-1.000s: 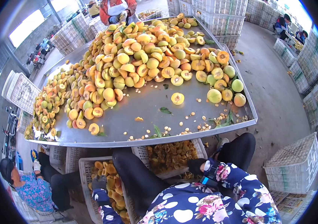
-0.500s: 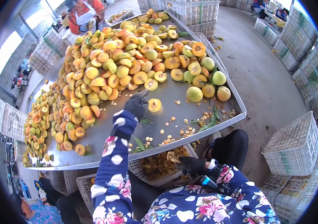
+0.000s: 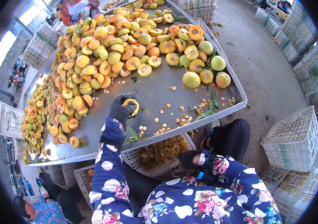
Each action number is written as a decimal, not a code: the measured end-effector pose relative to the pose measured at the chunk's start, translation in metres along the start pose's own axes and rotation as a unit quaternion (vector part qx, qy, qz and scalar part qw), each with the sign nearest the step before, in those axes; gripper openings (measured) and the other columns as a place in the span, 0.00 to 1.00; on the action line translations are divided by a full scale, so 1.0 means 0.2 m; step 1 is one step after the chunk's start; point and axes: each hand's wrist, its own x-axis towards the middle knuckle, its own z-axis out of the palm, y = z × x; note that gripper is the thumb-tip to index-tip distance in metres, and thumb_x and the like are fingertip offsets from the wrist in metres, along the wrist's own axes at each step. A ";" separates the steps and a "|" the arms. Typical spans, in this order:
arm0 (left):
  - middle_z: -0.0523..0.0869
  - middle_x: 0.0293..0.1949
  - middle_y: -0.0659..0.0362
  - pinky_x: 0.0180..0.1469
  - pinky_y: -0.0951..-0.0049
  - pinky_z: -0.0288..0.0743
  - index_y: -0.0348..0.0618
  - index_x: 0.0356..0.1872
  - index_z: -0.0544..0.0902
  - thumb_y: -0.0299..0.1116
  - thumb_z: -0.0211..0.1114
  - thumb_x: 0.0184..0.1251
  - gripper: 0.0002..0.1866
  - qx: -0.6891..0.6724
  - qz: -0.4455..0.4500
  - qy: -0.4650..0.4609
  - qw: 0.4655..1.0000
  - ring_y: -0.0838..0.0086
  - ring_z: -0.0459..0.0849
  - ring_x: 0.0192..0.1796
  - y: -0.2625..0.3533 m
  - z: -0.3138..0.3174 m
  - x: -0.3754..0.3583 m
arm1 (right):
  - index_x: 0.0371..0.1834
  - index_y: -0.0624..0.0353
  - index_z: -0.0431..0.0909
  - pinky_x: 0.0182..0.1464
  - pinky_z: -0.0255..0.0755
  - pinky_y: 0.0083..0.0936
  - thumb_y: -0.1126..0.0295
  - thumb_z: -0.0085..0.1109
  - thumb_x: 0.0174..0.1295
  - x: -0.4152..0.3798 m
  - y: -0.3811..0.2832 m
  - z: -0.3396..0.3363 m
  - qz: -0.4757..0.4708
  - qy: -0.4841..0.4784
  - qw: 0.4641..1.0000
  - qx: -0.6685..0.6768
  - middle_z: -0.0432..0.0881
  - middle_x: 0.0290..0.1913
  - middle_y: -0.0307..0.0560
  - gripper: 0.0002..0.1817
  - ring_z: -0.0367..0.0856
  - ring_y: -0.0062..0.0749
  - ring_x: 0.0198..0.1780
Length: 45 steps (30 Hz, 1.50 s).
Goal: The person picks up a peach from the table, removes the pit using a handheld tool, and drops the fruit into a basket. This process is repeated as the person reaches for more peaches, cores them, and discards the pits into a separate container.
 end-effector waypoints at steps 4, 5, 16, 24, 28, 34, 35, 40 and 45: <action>0.78 0.42 0.52 0.45 0.57 0.75 0.37 0.49 0.73 0.24 0.59 0.48 0.21 -0.293 -0.064 -0.027 0.953 0.61 0.78 0.46 0.13 -0.09 -0.33 | 0.46 0.59 0.71 0.36 0.72 0.36 0.57 0.46 0.59 -0.05 -0.14 -0.17 0.037 0.161 0.981 0.103 0.79 0.35 0.54 0.19 0.79 0.47 0.36; 0.78 0.44 0.51 0.48 0.55 0.73 0.37 0.50 0.73 0.25 0.60 0.48 0.22 -0.322 -0.066 -0.025 0.944 0.60 0.78 0.47 0.12 -0.10 -0.39 | 0.44 0.59 0.71 0.33 0.72 0.37 0.57 0.48 0.58 -0.04 -0.05 0.02 0.022 0.182 0.978 0.103 0.79 0.32 0.54 0.18 0.79 0.49 0.33; 0.79 0.45 0.52 0.53 0.68 0.70 0.33 0.50 0.70 0.30 0.60 0.55 0.21 -0.062 0.004 0.077 0.995 0.66 0.78 0.47 0.12 0.12 -0.86 | 0.43 0.60 0.72 0.39 0.72 0.34 0.63 0.48 0.58 -0.13 -0.04 0.00 0.049 -0.068 0.996 0.042 0.79 0.36 0.57 0.14 0.80 0.44 0.37; 0.70 0.55 0.45 0.58 0.54 0.66 0.33 0.56 0.66 0.32 0.50 0.61 0.22 -0.587 -0.109 0.041 0.802 0.56 0.69 0.58 -0.02 0.22 -0.95 | 0.46 0.60 0.63 0.22 0.67 0.16 0.68 0.52 0.60 -0.49 -0.50 -0.41 -0.073 0.060 0.794 0.601 0.71 0.25 0.38 0.14 0.73 0.18 0.22; 0.70 0.56 0.46 0.60 0.56 0.64 0.35 0.58 0.65 0.32 0.53 0.60 0.24 -0.580 -0.089 0.031 0.809 0.58 0.68 0.59 -0.07 0.29 -0.98 | 0.46 0.63 0.61 0.20 0.67 0.20 0.71 0.50 0.60 -0.48 -0.61 -0.42 -0.083 0.085 0.861 0.494 0.71 0.24 0.41 0.14 0.73 0.20 0.20; 0.72 0.54 0.48 0.63 0.57 0.60 0.36 0.57 0.66 0.36 0.46 0.66 0.21 -0.650 -0.075 -0.009 0.756 0.58 0.69 0.58 -0.11 0.32 -1.01 | 0.43 0.62 0.65 0.18 0.65 0.21 0.70 0.54 0.58 -0.39 -0.57 -0.32 -0.090 0.157 0.915 0.361 0.72 0.21 0.41 0.13 0.73 0.21 0.19; 0.72 0.54 0.47 0.63 0.55 0.59 0.36 0.56 0.67 0.38 0.44 0.67 0.21 -0.636 -0.099 0.016 0.765 0.57 0.70 0.57 -0.10 0.32 -1.00 | 0.43 0.63 0.65 0.18 0.65 0.21 0.70 0.54 0.58 -0.39 -0.57 -0.31 -0.090 0.157 0.916 0.357 0.73 0.21 0.41 0.13 0.73 0.21 0.19; 0.73 0.53 0.47 0.64 0.52 0.57 0.36 0.56 0.67 0.41 0.41 0.68 0.22 -0.667 -0.075 -0.001 0.741 0.57 0.71 0.56 -0.12 0.36 -0.97 | 0.43 0.65 0.66 0.23 0.68 0.31 0.69 0.57 0.54 -0.35 -0.56 -0.27 -0.108 0.238 0.931 0.253 0.75 0.23 0.52 0.17 0.76 0.39 0.22; 0.74 0.52 0.47 0.61 0.53 0.61 0.36 0.54 0.69 0.45 0.41 0.68 0.24 -0.616 -0.062 0.022 0.785 0.57 0.72 0.55 -0.21 0.38 -0.95 | 0.45 0.66 0.65 0.29 0.69 0.37 0.68 0.56 0.54 -0.33 -0.58 -0.25 -0.096 0.258 0.942 0.193 0.76 0.27 0.58 0.18 0.78 0.50 0.28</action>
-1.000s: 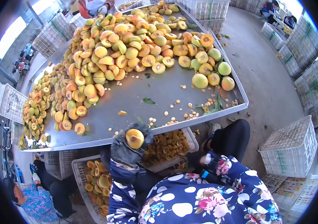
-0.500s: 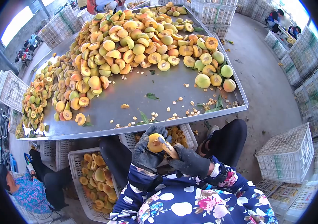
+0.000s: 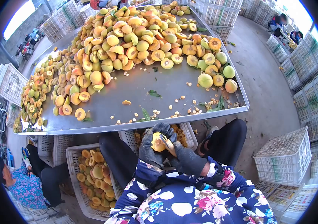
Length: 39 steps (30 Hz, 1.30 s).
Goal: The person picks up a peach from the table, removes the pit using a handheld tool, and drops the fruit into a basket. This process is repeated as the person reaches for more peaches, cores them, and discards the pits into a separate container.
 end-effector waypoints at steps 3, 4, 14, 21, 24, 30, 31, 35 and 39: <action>0.76 0.49 0.47 0.57 0.52 0.66 0.38 0.51 0.73 0.50 0.42 0.66 0.26 0.054 0.024 0.067 0.996 0.56 0.75 0.51 -0.03 0.01 0.00 | 0.49 0.67 0.64 0.32 0.71 0.35 0.67 0.55 0.56 0.02 0.06 0.06 0.013 -0.038 0.999 -0.035 0.77 0.31 0.56 0.21 0.78 0.47 0.30; 0.77 0.48 0.48 0.56 0.52 0.67 0.38 0.50 0.73 0.50 0.42 0.66 0.26 0.031 0.018 0.066 0.997 0.57 0.75 0.50 -0.03 0.03 0.00 | 0.51 0.68 0.62 0.34 0.71 0.34 0.66 0.54 0.57 0.02 0.15 0.14 -0.027 -0.033 0.998 -0.050 0.77 0.33 0.56 0.23 0.78 0.46 0.30; 0.78 0.40 0.51 0.45 0.60 0.76 0.36 0.47 0.72 0.45 0.44 0.68 0.21 0.105 -0.012 0.145 0.984 0.60 0.79 0.40 0.05 0.10 -0.02 | 0.55 0.72 0.56 0.29 0.70 0.36 0.69 0.53 0.57 0.08 0.00 0.06 0.040 -0.141 0.989 -0.013 0.77 0.32 0.62 0.26 0.78 0.48 0.28; 0.81 0.38 0.52 0.41 0.68 0.78 0.36 0.42 0.73 0.41 0.44 0.68 0.17 0.187 -0.047 0.105 0.976 0.66 0.82 0.37 0.11 -0.05 0.04 | 0.43 0.70 0.62 0.23 0.67 0.39 0.71 0.54 0.53 0.11 0.00 0.02 0.006 -0.168 0.984 -0.055 0.75 0.22 0.60 0.18 0.77 0.50 0.24; 0.80 0.36 0.53 0.40 0.64 0.78 0.40 0.41 0.73 0.41 0.44 0.68 0.15 0.289 0.015 0.093 0.953 0.66 0.81 0.36 0.07 -0.18 0.06 | 0.42 0.68 0.64 0.26 0.69 0.38 0.66 0.56 0.53 0.12 0.02 0.03 0.023 -0.182 0.983 0.004 0.76 0.23 0.60 0.20 0.78 0.52 0.27; 0.80 0.35 0.54 0.40 0.62 0.77 0.41 0.40 0.74 0.41 0.44 0.68 0.15 0.335 0.035 0.098 0.937 0.65 0.80 0.34 0.06 -0.29 0.09 | 0.41 0.69 0.64 0.25 0.67 0.33 0.69 0.54 0.54 0.12 0.04 0.04 0.023 -0.190 0.980 0.062 0.74 0.25 0.58 0.16 0.76 0.43 0.23; 0.80 0.35 0.54 0.40 0.62 0.77 0.41 0.40 0.74 0.41 0.44 0.67 0.15 0.356 0.027 0.084 0.930 0.65 0.80 0.34 0.07 -0.29 0.10 | 0.41 0.68 0.65 0.25 0.67 0.32 0.69 0.54 0.55 0.12 0.06 0.05 -0.012 -0.178 0.983 0.032 0.74 0.25 0.56 0.16 0.75 0.41 0.22; 0.81 0.35 0.52 0.41 0.64 0.77 0.39 0.39 0.75 0.41 0.45 0.67 0.16 0.344 -0.023 0.051 0.937 0.65 0.81 0.35 0.12 -0.29 0.10 | 0.40 0.64 0.66 0.19 0.65 0.23 0.68 0.52 0.58 0.15 -0.02 -0.03 0.142 -0.271 0.922 0.238 0.72 0.24 0.46 0.12 0.71 0.28 0.19; 0.81 0.36 0.50 0.43 0.65 0.77 0.36 0.41 0.75 0.41 0.45 0.66 0.17 0.242 0.024 0.089 0.966 0.64 0.81 0.37 0.08 -0.14 0.05 | 0.43 0.59 0.65 0.10 0.60 0.11 0.67 0.52 0.59 0.17 -0.04 -0.06 0.214 -0.324 0.800 0.458 0.72 0.23 0.37 0.13 0.67 0.15 0.12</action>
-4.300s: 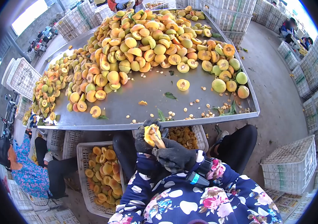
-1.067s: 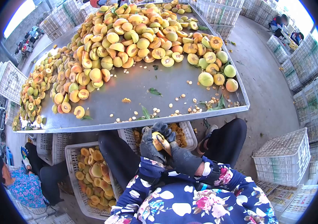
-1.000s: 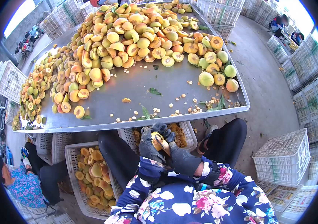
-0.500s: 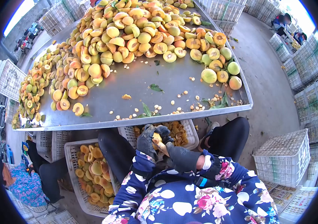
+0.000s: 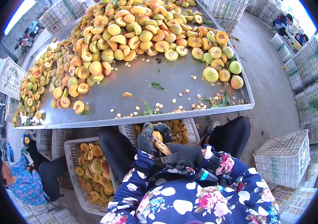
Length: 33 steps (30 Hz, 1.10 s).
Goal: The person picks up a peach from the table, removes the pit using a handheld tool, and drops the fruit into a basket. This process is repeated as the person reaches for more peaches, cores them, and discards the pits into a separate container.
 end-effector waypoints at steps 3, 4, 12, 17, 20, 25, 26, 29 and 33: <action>0.80 0.36 0.51 0.41 0.60 0.78 0.37 0.43 0.74 0.44 0.45 0.67 0.19 -0.119 -0.016 -0.001 0.993 0.62 0.80 0.37 0.02 0.07 0.00 | 0.41 0.59 0.65 0.10 0.59 0.10 0.66 0.54 0.58 0.04 0.06 -0.02 -0.020 -0.035 0.995 0.090 0.71 0.20 0.36 0.12 0.65 0.14 0.10; 0.80 0.36 0.51 0.40 0.59 0.78 0.38 0.44 0.73 0.45 0.44 0.67 0.20 -0.143 -0.019 -0.001 0.989 0.62 0.80 0.37 0.02 0.08 0.01 | 0.40 0.59 0.66 0.10 0.58 0.11 0.66 0.55 0.58 0.05 0.07 -0.03 -0.012 -0.044 0.992 0.120 0.71 0.19 0.36 0.13 0.64 0.15 0.10; 0.81 0.35 0.53 0.45 0.71 0.74 0.37 0.40 0.77 0.31 0.52 0.60 0.12 0.224 0.155 -0.039 0.962 0.65 0.80 0.38 0.09 0.06 -0.01 | 0.42 0.57 0.65 0.08 0.55 0.12 0.64 0.54 0.58 -0.03 0.11 -0.05 -0.074 0.024 0.987 0.138 0.69 0.17 0.37 0.13 0.59 0.14 0.08; 0.82 0.34 0.53 0.41 0.70 0.74 0.34 0.40 0.78 0.24 0.56 0.52 0.13 0.590 0.394 0.157 0.688 0.63 0.80 0.37 0.41 -0.28 -0.21 | 0.45 0.60 0.66 0.21 0.69 0.25 0.63 0.54 0.57 0.06 0.22 -0.25 -0.020 0.209 0.942 -0.263 0.76 0.24 0.46 0.17 0.75 0.30 0.20; 0.83 0.32 0.54 0.40 0.69 0.74 0.38 0.34 0.80 0.31 0.56 0.57 0.09 0.513 0.346 0.261 0.741 0.63 0.81 0.36 0.64 -0.46 -0.44 | 0.46 0.63 0.68 0.33 0.72 0.37 0.58 0.52 0.56 0.16 0.54 -0.55 0.121 0.110 0.750 -0.641 0.78 0.32 0.55 0.21 0.79 0.44 0.31; 0.80 0.27 0.51 0.35 0.67 0.72 0.43 0.34 0.81 0.35 0.58 0.57 0.09 0.790 0.013 0.379 0.481 0.60 0.79 0.32 0.87 -0.81 -0.59 | 0.47 0.62 0.65 0.23 0.72 0.32 0.59 0.51 0.57 0.10 0.35 -0.43 0.194 0.159 0.874 -0.416 0.78 0.29 0.52 0.20 0.79 0.38 0.25; 0.80 0.27 0.51 0.35 0.66 0.71 0.44 0.35 0.81 0.35 0.58 0.56 0.09 0.782 0.080 0.350 0.510 0.60 0.79 0.32 0.92 -0.78 -0.54 | 0.46 0.62 0.65 0.21 0.71 0.30 0.60 0.51 0.57 0.12 0.35 -0.44 0.173 0.159 0.872 -0.429 0.77 0.28 0.51 0.19 0.78 0.36 0.23; 0.80 0.28 0.51 0.34 0.65 0.71 0.44 0.39 0.80 0.33 0.58 0.56 0.11 0.761 0.247 0.279 0.532 0.60 0.79 0.31 1.09 -0.67 -0.24 | 0.45 0.62 0.64 0.16 0.68 0.26 0.60 0.51 0.57 0.15 0.43 -0.49 0.148 0.156 0.883 -0.417 0.76 0.26 0.48 0.19 0.76 0.31 0.19; 0.81 0.38 0.51 0.45 0.66 0.72 0.42 0.45 0.78 0.30 0.60 0.51 0.17 0.709 0.448 0.151 0.523 0.59 0.79 0.40 1.30 -0.55 0.43 | 0.45 0.60 0.64 0.15 0.69 0.26 0.62 0.51 0.58 0.13 0.32 -0.46 0.228 0.162 0.900 -0.335 0.75 0.25 0.46 0.17 0.76 0.32 0.20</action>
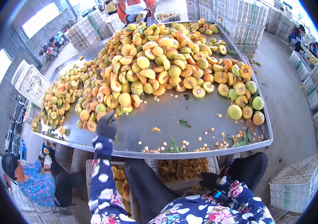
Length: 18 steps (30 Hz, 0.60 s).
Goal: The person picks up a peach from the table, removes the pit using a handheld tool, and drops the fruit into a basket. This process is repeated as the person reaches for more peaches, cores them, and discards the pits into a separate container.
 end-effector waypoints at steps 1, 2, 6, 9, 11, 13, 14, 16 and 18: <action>0.81 0.40 0.51 0.50 0.66 0.71 0.42 0.44 0.78 0.29 0.61 0.50 0.17 0.037 0.118 0.057 0.991 0.59 0.79 0.44 -0.01 0.10 0.15 | 0.44 0.60 0.64 0.15 0.69 0.26 0.62 0.51 0.58 0.00 -0.02 -0.02 0.003 -0.008 1.000 0.007 0.74 0.25 0.46 0.16 0.76 0.32 0.19; 0.79 0.45 0.50 0.55 0.66 0.67 0.41 0.47 0.76 0.31 0.62 0.49 0.20 0.060 0.095 0.018 0.994 0.59 0.76 0.49 -0.02 0.21 0.26 | 0.44 0.60 0.64 0.15 0.69 0.26 0.63 0.51 0.58 0.01 -0.02 -0.03 0.007 -0.016 1.000 0.015 0.74 0.25 0.46 0.15 0.76 0.31 0.19; 0.66 0.59 0.45 0.63 0.60 0.57 0.40 0.55 0.69 0.40 0.65 0.44 0.33 0.242 0.024 -0.200 0.949 0.54 0.65 0.60 0.06 0.39 0.47 | 0.39 0.57 0.65 0.16 0.69 0.26 0.65 0.51 0.58 0.07 0.03 -0.03 -0.012 -0.017 0.999 0.044 0.72 0.25 0.45 0.11 0.74 0.32 0.20; 0.71 0.54 0.45 0.62 0.60 0.58 0.40 0.53 0.71 0.39 0.66 0.42 0.32 0.263 -0.007 -0.187 0.947 0.54 0.68 0.58 -0.02 0.51 0.45 | 0.39 0.58 0.69 0.26 0.72 0.25 0.64 0.53 0.57 0.14 0.09 -0.03 -0.127 0.012 0.988 -0.087 0.72 0.25 0.45 0.11 0.76 0.32 0.26; 0.76 0.49 0.46 0.59 0.62 0.62 0.39 0.51 0.72 0.39 0.66 0.43 0.30 0.212 -0.033 -0.230 0.949 0.54 0.72 0.54 0.11 0.43 0.47 | 0.41 0.59 0.69 0.30 0.72 0.25 0.64 0.54 0.57 0.27 0.23 0.01 -0.414 0.093 0.792 -0.439 0.72 0.26 0.44 0.13 0.76 0.30 0.27; 0.79 0.45 0.50 0.53 0.59 0.70 0.38 0.50 0.72 0.38 0.64 0.45 0.28 -0.058 -0.188 -0.150 0.969 0.57 0.76 0.49 0.00 0.43 0.35 | 0.45 0.59 0.67 0.30 0.71 0.24 0.66 0.54 0.57 0.11 0.04 -0.03 -0.204 0.009 0.970 -0.132 0.72 0.26 0.44 0.15 0.76 0.28 0.27; 0.78 0.46 0.49 0.53 0.54 0.69 0.38 0.51 0.71 0.39 0.63 0.46 0.29 -0.393 -0.317 -0.158 0.849 0.56 0.75 0.50 -0.03 0.39 0.27 | 0.46 0.60 0.66 0.30 0.70 0.24 0.66 0.54 0.57 0.00 -0.09 -0.06 -0.082 -0.036 0.995 0.033 0.72 0.26 0.44 0.16 0.75 0.27 0.26; 0.75 0.49 0.45 0.54 0.45 0.65 0.38 0.54 0.69 0.42 0.59 0.49 0.30 -0.741 -0.425 -0.143 0.500 0.49 0.72 0.52 0.08 0.26 0.11 | 0.46 0.60 0.66 0.29 0.69 0.24 0.66 0.55 0.57 -0.09 -0.15 -0.08 -0.152 -0.044 0.976 0.149 0.73 0.27 0.44 0.16 0.75 0.26 0.26; 0.71 0.52 0.40 0.57 0.43 0.62 0.37 0.56 0.67 0.45 0.54 0.53 0.30 -0.810 -0.435 -0.147 0.364 0.45 0.69 0.55 0.36 0.11 -0.02 | 0.46 0.61 0.66 0.28 0.68 0.24 0.65 0.55 0.57 -0.19 -0.22 -0.08 -0.218 -0.037 0.951 0.217 0.74 0.28 0.44 0.17 0.75 0.25 0.25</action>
